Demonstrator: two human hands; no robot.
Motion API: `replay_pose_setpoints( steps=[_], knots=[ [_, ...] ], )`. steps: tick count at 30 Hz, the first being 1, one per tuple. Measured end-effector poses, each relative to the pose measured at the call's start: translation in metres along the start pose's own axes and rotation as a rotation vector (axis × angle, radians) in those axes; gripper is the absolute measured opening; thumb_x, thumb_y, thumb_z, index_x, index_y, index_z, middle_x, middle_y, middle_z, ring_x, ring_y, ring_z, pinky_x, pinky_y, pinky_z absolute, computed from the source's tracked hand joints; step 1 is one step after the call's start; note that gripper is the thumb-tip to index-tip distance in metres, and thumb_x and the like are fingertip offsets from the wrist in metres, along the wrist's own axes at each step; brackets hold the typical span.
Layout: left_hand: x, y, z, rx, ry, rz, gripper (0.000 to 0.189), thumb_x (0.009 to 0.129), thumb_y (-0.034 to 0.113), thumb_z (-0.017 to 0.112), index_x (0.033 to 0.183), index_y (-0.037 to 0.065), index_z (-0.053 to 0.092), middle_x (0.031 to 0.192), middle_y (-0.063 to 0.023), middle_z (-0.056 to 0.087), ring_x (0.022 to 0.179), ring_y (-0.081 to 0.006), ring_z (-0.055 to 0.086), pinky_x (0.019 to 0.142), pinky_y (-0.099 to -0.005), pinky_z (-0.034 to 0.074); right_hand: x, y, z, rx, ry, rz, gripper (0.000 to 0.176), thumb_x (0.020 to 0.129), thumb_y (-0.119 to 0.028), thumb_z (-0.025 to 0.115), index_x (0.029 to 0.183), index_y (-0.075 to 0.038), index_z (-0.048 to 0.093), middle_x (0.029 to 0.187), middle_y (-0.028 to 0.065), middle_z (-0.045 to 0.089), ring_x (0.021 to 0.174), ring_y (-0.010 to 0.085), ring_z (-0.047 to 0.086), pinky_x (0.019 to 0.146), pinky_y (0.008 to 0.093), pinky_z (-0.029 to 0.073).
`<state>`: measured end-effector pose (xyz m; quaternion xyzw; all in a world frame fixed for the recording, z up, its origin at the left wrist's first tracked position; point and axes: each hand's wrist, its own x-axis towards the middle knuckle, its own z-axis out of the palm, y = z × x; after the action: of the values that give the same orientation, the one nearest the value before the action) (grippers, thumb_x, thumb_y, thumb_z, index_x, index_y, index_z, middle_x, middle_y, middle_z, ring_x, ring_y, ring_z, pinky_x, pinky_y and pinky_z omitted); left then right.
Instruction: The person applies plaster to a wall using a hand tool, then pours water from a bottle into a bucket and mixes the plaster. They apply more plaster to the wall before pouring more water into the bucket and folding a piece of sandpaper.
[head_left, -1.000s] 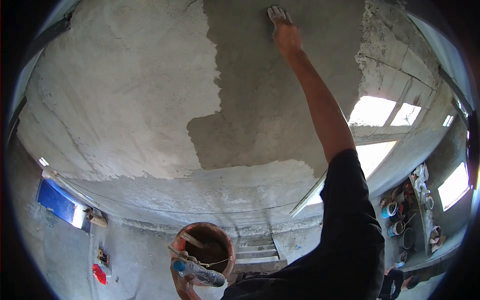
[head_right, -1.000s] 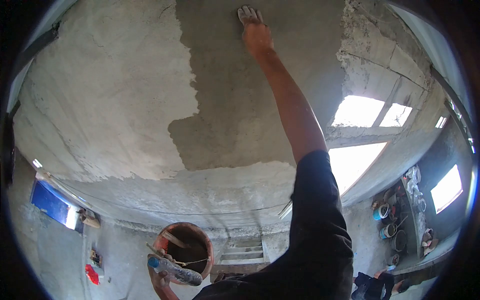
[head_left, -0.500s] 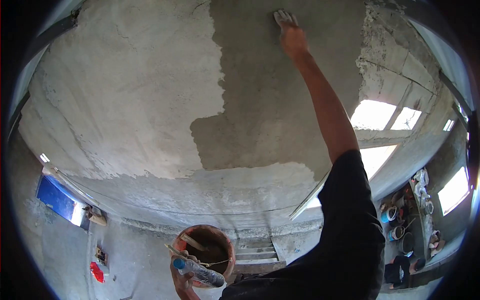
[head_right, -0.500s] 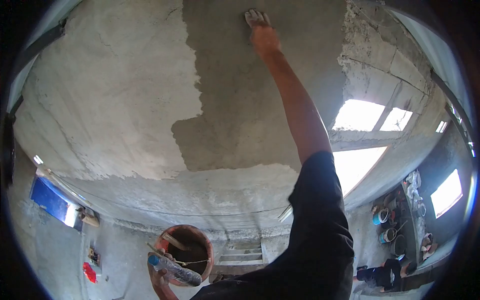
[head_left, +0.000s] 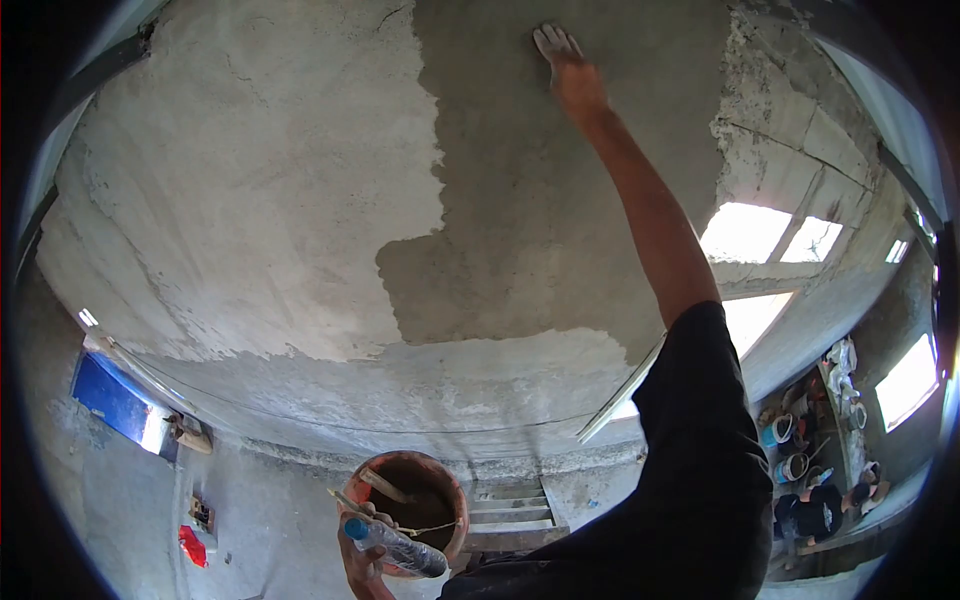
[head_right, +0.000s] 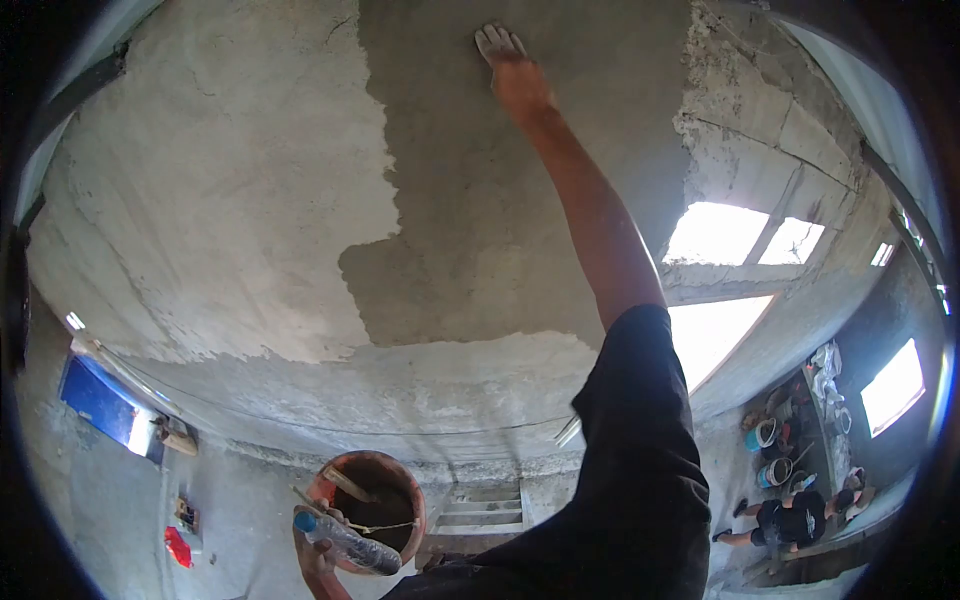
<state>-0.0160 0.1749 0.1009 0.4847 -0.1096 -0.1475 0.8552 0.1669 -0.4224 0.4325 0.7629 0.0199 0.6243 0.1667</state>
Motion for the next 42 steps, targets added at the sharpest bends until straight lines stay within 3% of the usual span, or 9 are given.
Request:
replay_pose_setpoints(
  steps=[6, 8, 15, 21, 28, 31, 36, 40, 42],
  knots=[
    [0.003, -0.001, 0.001, 0.013, 0.011, -0.023, 0.071, 0.048, 0.02, 0.088, 0.104, 0.005, 0.048, 0.103, -0.0066, 0.05, 0.085, -0.0239, 0.06, 0.074, -0.0404, 0.054, -0.092, -0.04, -0.012, -0.022, -0.283, 0.039, 0.055, 0.077, 0.001, 0.049, 0.13, -0.011, 0.044, 0.133, 0.0133, 0.045, 0.122, 0.0314, 0.043, 0.095, 0.0384, 0.046],
    [0.003, -0.002, -0.001, 0.016, 0.012, -0.018, 0.071, 0.047, 0.021, 0.088, 0.104, 0.005, 0.048, 0.103, -0.0065, 0.05, 0.085, -0.0238, 0.06, 0.075, -0.0405, 0.054, -0.086, -0.047, -0.031, -0.025, -0.587, 0.278, 0.059, 0.074, 0.004, 0.052, 0.13, -0.011, 0.044, 0.133, 0.0123, 0.044, 0.122, 0.0316, 0.043, 0.094, 0.0386, 0.046],
    [0.007, 0.002, 0.006, 0.032, -0.009, -0.046, 0.07, 0.047, 0.022, 0.088, 0.103, 0.005, 0.049, 0.104, -0.007, 0.05, 0.086, -0.0241, 0.06, 0.076, -0.041, 0.054, 0.009, -0.006, -0.006, -0.004, 0.05, 0.068, 0.055, 0.074, 0.004, 0.053, 0.127, -0.01, 0.047, 0.131, 0.0121, 0.047, 0.12, 0.0316, 0.044, 0.095, 0.0384, 0.045],
    [0.008, -0.003, 0.002, 0.052, -0.058, -0.049, 0.064, 0.05, 0.022, 0.087, 0.1, 0.007, 0.048, 0.105, -0.0072, 0.048, 0.087, -0.0243, 0.06, 0.076, -0.0407, 0.053, -0.057, -0.047, -0.024, -0.034, -0.321, 0.211, 0.051, 0.073, 0.008, 0.045, 0.122, -0.005, 0.051, 0.128, 0.0153, 0.048, 0.119, 0.028, 0.046, 0.098, 0.037, 0.042],
    [0.004, -0.004, 0.008, 0.044, -0.054, -0.042, 0.062, 0.052, 0.02, 0.086, 0.1, 0.009, 0.047, 0.106, -0.0071, 0.048, 0.087, -0.024, 0.059, 0.075, -0.0396, 0.053, -0.004, -0.011, -0.032, 0.059, -0.041, 0.297, 0.05, 0.076, 0.004, 0.047, 0.124, -0.009, 0.05, 0.127, 0.0144, 0.05, 0.121, 0.0307, 0.043, 0.094, 0.0411, 0.045],
    [0.002, -0.004, 0.012, 0.034, -0.023, -0.075, 0.064, 0.052, 0.021, 0.086, 0.101, 0.009, 0.047, 0.106, -0.0075, 0.048, 0.086, -0.0239, 0.059, 0.075, -0.0397, 0.053, -0.006, -0.01, -0.014, 0.018, 0.001, 0.107, 0.048, 0.076, 0.003, 0.047, 0.122, -0.008, 0.051, 0.129, 0.0134, 0.048, 0.12, 0.0311, 0.044, 0.093, 0.041, 0.046],
    [0.003, -0.008, 0.007, 0.043, -0.045, -0.056, 0.065, 0.051, 0.021, 0.086, 0.103, 0.009, 0.047, 0.106, -0.008, 0.048, 0.085, -0.0242, 0.06, 0.074, -0.0402, 0.053, -0.036, -0.043, -0.05, -0.06, -0.496, 0.363, 0.045, 0.078, 0.002, 0.048, 0.121, -0.008, 0.052, 0.132, 0.0116, 0.045, 0.118, 0.0318, 0.046, 0.093, 0.0393, 0.046],
    [0.004, -0.009, 0.007, 0.047, -0.052, -0.037, 0.065, 0.051, 0.021, 0.086, 0.102, 0.009, 0.047, 0.106, -0.0079, 0.048, 0.086, -0.0246, 0.06, 0.073, -0.0415, 0.053, -0.015, -0.022, -0.044, -0.114, -0.204, 0.337, 0.045, 0.078, 0.001, 0.048, 0.122, -0.008, 0.052, 0.132, 0.012, 0.046, 0.119, 0.0315, 0.046, 0.095, 0.0386, 0.045],
    [0.003, -0.008, 0.007, 0.053, -0.045, -0.049, 0.065, 0.051, 0.02, 0.086, 0.101, 0.009, 0.047, 0.106, -0.0078, 0.048, 0.086, -0.0248, 0.06, 0.073, -0.0416, 0.053, 0.006, -0.005, -0.034, -0.073, 0.012, 0.074, 0.047, 0.078, 0.001, 0.049, 0.124, -0.009, 0.05, 0.133, 0.0118, 0.045, 0.12, 0.0314, 0.045, 0.098, 0.0376, 0.043]
  ],
)
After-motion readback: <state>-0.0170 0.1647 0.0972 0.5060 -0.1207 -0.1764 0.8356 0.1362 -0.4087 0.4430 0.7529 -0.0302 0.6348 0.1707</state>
